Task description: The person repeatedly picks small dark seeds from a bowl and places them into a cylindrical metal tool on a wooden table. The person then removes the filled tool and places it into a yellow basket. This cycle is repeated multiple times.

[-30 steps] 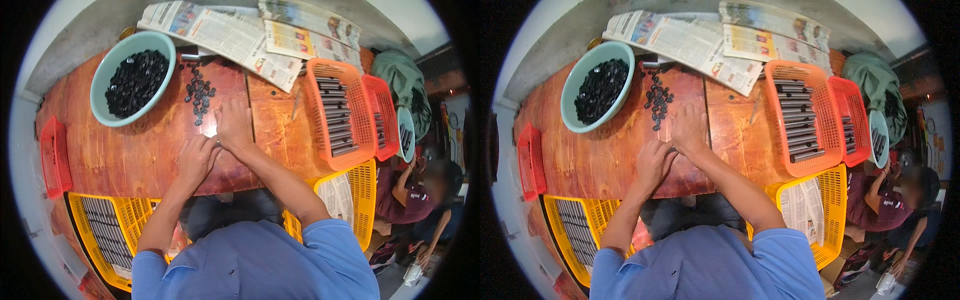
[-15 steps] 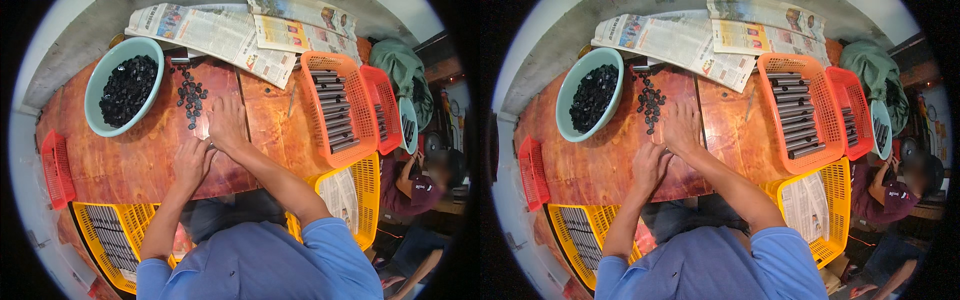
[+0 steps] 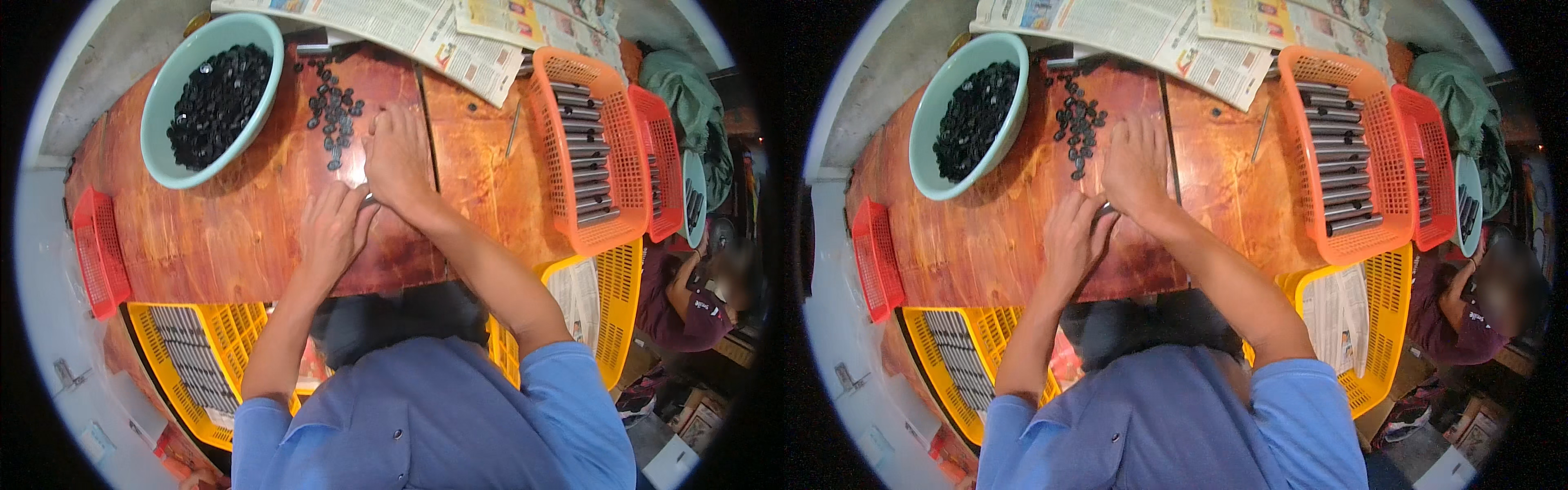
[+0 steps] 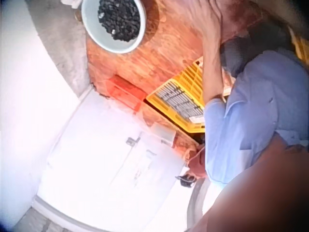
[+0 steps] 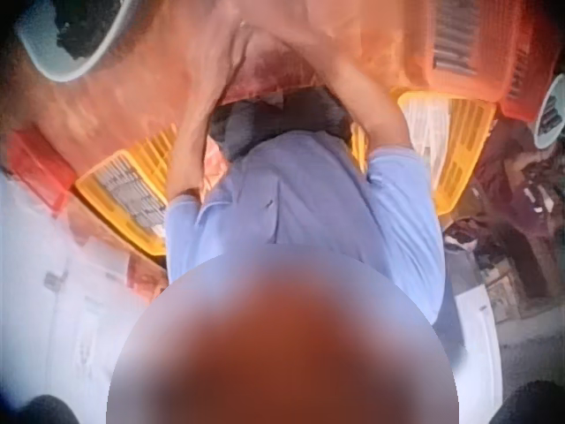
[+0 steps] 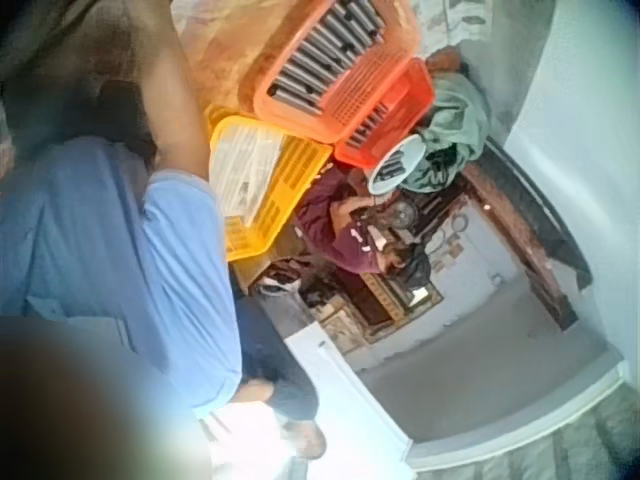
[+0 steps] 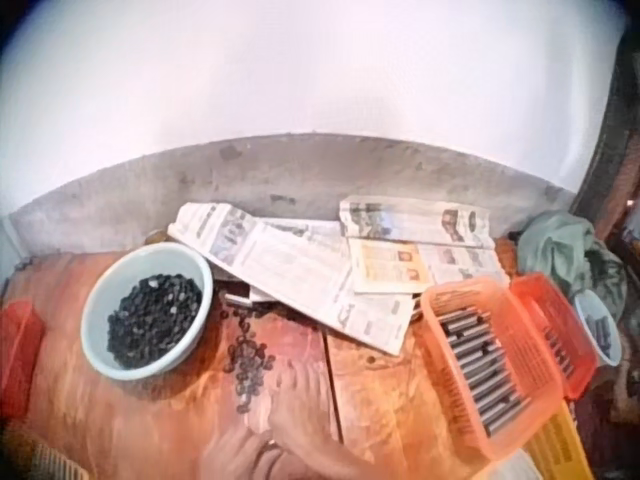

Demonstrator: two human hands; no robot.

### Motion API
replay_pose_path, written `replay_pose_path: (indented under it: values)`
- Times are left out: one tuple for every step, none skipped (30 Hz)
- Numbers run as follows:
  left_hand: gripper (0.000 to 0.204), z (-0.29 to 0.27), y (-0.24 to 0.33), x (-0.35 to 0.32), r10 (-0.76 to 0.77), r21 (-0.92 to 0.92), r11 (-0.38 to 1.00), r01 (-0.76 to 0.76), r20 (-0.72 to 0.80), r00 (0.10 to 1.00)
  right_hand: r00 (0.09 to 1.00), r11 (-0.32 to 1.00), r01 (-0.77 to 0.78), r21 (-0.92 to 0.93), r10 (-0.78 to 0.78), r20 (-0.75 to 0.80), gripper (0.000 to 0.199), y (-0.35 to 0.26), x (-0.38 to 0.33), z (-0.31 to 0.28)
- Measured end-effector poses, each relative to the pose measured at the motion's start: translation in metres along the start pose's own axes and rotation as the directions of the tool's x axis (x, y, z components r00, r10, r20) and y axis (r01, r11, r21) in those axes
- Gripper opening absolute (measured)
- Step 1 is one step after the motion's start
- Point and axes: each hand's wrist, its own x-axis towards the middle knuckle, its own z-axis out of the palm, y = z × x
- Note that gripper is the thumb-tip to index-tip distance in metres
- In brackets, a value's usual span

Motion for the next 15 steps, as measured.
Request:
replay_pose_path:
  values:
    - [0.031, 0.001, -0.001, -0.002, 0.007, 0.008, 1.000, -0.007, 0.006, 1.000, 1.000, 1.000, -0.005, 0.004, 0.005, -0.009, 0.025, 0.002, 0.000, 0.000]
    - [0.032, 0.004, -0.002, -0.006, 0.016, 0.016, 1.000, -0.016, 0.012, 1.000, 1.000, 1.000, -0.010, 0.006, 0.010, -0.019, 0.024, 0.002, -0.003, 0.001]
    - [0.032, 0.002, -0.001, -0.001, 0.045, 0.030, 0.999, -0.044, 0.000, 0.999, 0.999, 1.000, -0.002, -0.006, 0.002, -0.032, 0.024, 0.003, -0.001, -0.001]
    - [0.032, 0.002, -0.001, 0.000, 0.044, 0.068, 0.997, -0.044, 0.007, 0.999, 1.000, 1.000, -0.005, 0.026, 0.005, -0.029, 0.024, 0.003, -0.001, -0.002]
    - [0.032, 0.004, -0.001, -0.001, 0.043, 0.105, 0.993, -0.044, 0.014, 0.999, 1.000, 0.998, -0.007, 0.057, 0.008, -0.025, 0.024, 0.003, -0.002, -0.002]
    - [0.032, 0.004, -0.001, -0.001, 0.045, 0.143, 0.989, -0.047, 0.019, 0.999, 1.000, 0.996, -0.009, 0.087, 0.011, -0.025, 0.025, 0.002, -0.002, -0.002]
    - [0.031, 0.004, 0.000, 0.002, 0.066, 0.166, 0.984, -0.067, 0.007, 0.998, 0.994, 0.997, -0.005, 0.080, 0.013, -0.106, 0.024, 0.002, -0.001, -0.002]
    - [0.030, 0.003, 0.002, 0.004, 0.087, 0.189, 0.978, -0.085, -0.004, 0.996, 0.990, 0.982, -0.060, 0.182, 0.082, -0.116, 0.022, 0.004, 0.000, -0.004]
    - [0.029, 0.000, 0.003, 0.004, 0.096, 0.216, 0.972, -0.091, -0.011, 0.995, 0.983, 0.951, -0.112, 0.290, 0.148, -0.107, 0.021, 0.002, 0.000, -0.005]
    - [0.029, -0.003, 0.004, 0.006, 0.068, 0.222, 0.973, -0.068, 0.007, 0.998, 0.974, 0.905, -0.160, 0.395, 0.211, -0.089, 0.020, 0.000, 0.000, -0.006]
    - [0.028, -0.007, 0.005, 0.010, 0.039, 0.230, 0.972, -0.043, 0.023, 0.999, 0.959, 0.897, -0.129, 0.424, 0.221, -0.176, 0.019, 0.001, 0.001, -0.008]
    - [0.028, -0.008, 0.005, 0.015, 0.020, 0.234, 0.972, -0.029, 0.040, 0.999, 0.947, 0.871, -0.128, 0.474, 0.249, -0.203, 0.018, 0.007, 0.000, -0.007]
    - [0.028, -0.007, 0.001, 0.012, -0.087, 0.043, 0.995, 0.087, -0.001, 0.996, 0.938, 0.840, -0.119, 0.530, 0.269, -0.217, 0.017, 0.009, 0.000, -0.007]
    - [0.029, -0.001, -0.006, 0.006, -0.195, -0.153, 0.970, 0.190, -0.022, 0.980, 0.930, 0.804, -0.107, 0.585, 0.290, -0.228, 0.016, 0.011, -0.001, -0.007]
    - [0.030, 0.000, -0.011, 0.002, -0.305, -0.346, 0.896, 0.278, -0.025, 0.952, 0.935, 0.783, -0.137, 0.607, 0.305, -0.183, 0.017, 0.008, -0.002, -0.010]
